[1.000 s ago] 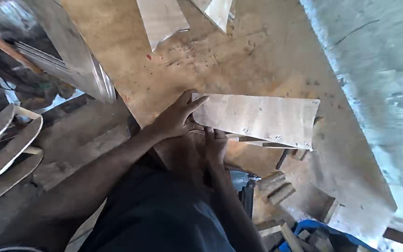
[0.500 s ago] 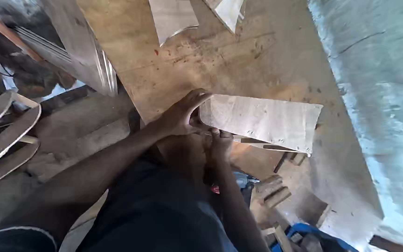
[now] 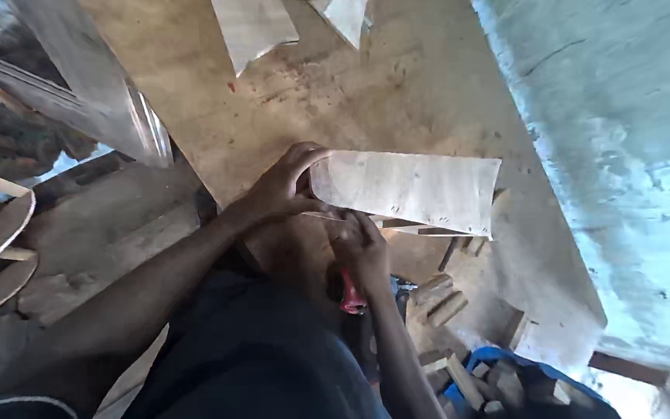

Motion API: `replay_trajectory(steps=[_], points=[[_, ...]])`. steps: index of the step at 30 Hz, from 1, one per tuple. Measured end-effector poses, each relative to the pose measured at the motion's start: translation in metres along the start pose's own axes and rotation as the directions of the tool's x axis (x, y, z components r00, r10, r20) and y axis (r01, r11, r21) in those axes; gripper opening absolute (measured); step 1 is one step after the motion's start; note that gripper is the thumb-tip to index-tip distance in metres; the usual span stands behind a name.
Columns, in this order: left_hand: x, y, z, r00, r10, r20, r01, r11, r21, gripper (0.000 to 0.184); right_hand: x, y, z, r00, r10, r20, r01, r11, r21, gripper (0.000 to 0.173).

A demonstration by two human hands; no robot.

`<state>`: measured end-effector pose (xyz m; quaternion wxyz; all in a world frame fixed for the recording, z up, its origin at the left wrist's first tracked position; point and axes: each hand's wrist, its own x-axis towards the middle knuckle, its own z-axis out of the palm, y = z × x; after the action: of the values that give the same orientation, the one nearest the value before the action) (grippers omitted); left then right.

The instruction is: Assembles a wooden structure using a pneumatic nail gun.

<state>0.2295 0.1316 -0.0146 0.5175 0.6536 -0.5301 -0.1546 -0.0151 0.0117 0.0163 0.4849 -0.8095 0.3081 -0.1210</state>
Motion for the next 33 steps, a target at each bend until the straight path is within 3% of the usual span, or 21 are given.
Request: replay_trajectory(steps=[3, 5, 7, 9, 12, 14, 16, 18, 19, 20, 21, 23, 27, 31, 33], points=[[0.001, 0.0, -0.02, 0.992, -0.023, 0.124, 0.033, 0.996, -0.081, 0.086, -0.068, 0.003, -0.037, 0.975, 0.048, -0.218, -0.048, 0.999, 0.005, 0.038], [0.002, -0.005, -0.029, 0.985, -0.01, 0.172, 0.038, 0.987, -0.159, 0.066, -0.112, 0.024, -0.048, 0.929, 0.153, -0.336, -0.154, 0.988, 0.022, 0.036], [0.008, -0.011, -0.033, 0.987, -0.02, 0.159, 0.052, 0.978, -0.2, 0.042, -0.148, 0.051, -0.049, 0.889, 0.294, -0.351, -0.338, 0.938, -0.071, 0.053], [0.013, -0.012, -0.031, 0.992, -0.029, 0.12, 0.055, 0.976, -0.213, 0.035, -0.172, 0.077, -0.041, 0.83, 0.466, -0.306, -0.521, 0.844, -0.129, 0.078], [0.012, -0.01, -0.025, 0.991, -0.099, 0.094, 0.121, 0.957, -0.264, 0.047, -0.17, 0.083, -0.017, 0.719, 0.637, -0.278, -0.693, 0.69, -0.211, 0.097], [0.01, -0.007, -0.021, 0.974, -0.202, 0.106, 0.226, 0.922, -0.314, 0.063, -0.147, 0.053, -0.004, 0.637, 0.713, -0.292, -0.77, 0.57, -0.289, 0.094], [0.01, -0.007, -0.019, 0.952, -0.281, 0.122, 0.306, 0.882, -0.359, 0.068, -0.129, 0.026, 0.016, 0.688, 0.53, -0.496, -0.714, 0.616, -0.334, 0.081], [0.012, -0.011, -0.018, 0.95, -0.28, 0.137, 0.311, 0.858, -0.408, 0.056, -0.085, -0.043, 0.001, 0.506, 0.823, -0.258, -0.834, 0.389, -0.392, 0.076], [0.013, -0.014, -0.018, 0.954, -0.262, 0.148, 0.3, 0.855, -0.422, 0.05, -0.082, -0.041, -0.003, 0.497, 0.84, -0.219, -0.82, 0.373, -0.433, 0.075], [0.014, -0.016, -0.018, 0.957, -0.243, 0.158, 0.288, 0.855, -0.432, 0.047, -0.1, -0.007, -0.001, 0.629, 0.719, -0.296, -0.754, 0.47, -0.459, 0.073], [0.016, -0.02, -0.018, 0.958, -0.232, 0.167, 0.283, 0.852, -0.441, 0.043, -0.124, 0.049, -0.001, 0.768, 0.5, -0.4, -0.64, 0.603, -0.476, 0.069], [0.018, -0.025, -0.017, 0.956, -0.212, 0.201, 0.285, 0.824, -0.49, 0.04, -0.138, 0.08, -0.032, 0.779, 0.558, -0.286, -0.626, 0.66, -0.416, 0.061], [0.021, -0.027, -0.02, 0.957, -0.187, 0.222, 0.285, 0.749, -0.599, 0.037, -0.116, -0.013, -0.104, 0.751, 0.66, -0.027, -0.658, 0.744, -0.12, 0.035], [0.023, -0.033, -0.017, 0.959, -0.169, 0.229, 0.281, 0.693, -0.664, 0.038, -0.078, -0.135, -0.14, 0.777, 0.614, 0.139, -0.586, 0.786, -0.194, 0.017], [0.023, -0.034, -0.017, 0.958, -0.178, 0.224, 0.284, 0.697, -0.659, 0.037, -0.063, -0.164, -0.152, 0.819, 0.527, 0.227, -0.492, 0.849, -0.193, 0.016]])
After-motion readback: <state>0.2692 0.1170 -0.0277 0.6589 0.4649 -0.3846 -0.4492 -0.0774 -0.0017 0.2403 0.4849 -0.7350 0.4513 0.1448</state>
